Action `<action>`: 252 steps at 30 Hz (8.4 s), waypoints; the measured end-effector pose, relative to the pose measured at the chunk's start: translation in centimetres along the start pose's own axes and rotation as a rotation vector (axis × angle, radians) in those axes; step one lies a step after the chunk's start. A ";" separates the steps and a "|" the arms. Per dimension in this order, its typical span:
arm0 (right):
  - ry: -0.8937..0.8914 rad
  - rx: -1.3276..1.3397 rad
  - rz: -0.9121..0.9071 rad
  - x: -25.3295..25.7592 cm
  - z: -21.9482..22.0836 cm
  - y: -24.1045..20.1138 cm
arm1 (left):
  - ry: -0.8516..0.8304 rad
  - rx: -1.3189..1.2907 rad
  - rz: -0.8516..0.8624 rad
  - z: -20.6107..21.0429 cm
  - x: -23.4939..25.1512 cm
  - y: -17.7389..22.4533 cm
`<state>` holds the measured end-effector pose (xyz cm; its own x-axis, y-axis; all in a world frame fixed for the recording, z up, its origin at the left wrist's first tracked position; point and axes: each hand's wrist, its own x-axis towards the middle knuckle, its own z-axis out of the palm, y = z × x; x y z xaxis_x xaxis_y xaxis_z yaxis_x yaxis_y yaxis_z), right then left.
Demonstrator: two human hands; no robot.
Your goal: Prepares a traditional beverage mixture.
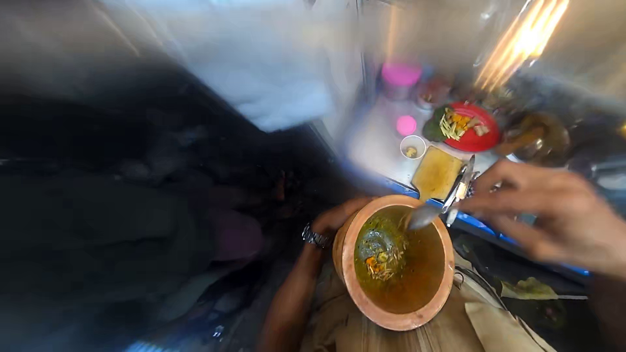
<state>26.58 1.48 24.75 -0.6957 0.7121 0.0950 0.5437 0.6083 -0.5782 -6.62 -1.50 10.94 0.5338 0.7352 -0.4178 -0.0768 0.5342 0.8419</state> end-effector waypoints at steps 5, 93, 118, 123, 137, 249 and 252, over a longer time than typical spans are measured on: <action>-0.199 -0.087 -0.242 -0.4 7.4 -3.2 | -0.193 0.112 -0.115 0.5 4.1 -0.6; -0.295 0.375 0.508 5.5 -3.5 9.4 | 0.063 0.051 -0.079 0.3 -1.2 2.7; 0.099 0.036 0.009 -0.4 1.6 3.4 | 0.063 0.106 -0.142 0.6 -0.1 2.7; -0.127 -0.100 -0.295 -1.4 6.9 -0.9 | -0.129 0.321 -0.203 1.1 3.4 2.4; -0.207 -0.369 -0.260 -2.8 5.4 -0.7 | -0.160 0.320 -0.249 1.4 4.9 2.3; -0.321 -0.188 -0.025 -5.4 6.4 -2.2 | -0.141 0.464 -0.151 3.1 3.5 3.4; -0.396 -0.003 0.023 -5.3 6.3 -2.1 | -0.160 0.485 -0.120 2.8 3.6 3.1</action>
<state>26.17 -5.80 20.34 -0.8103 0.5356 -0.2377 0.5620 0.5954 -0.5742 -2.58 1.62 13.02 0.6396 0.5874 -0.4959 0.3716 0.3284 0.8684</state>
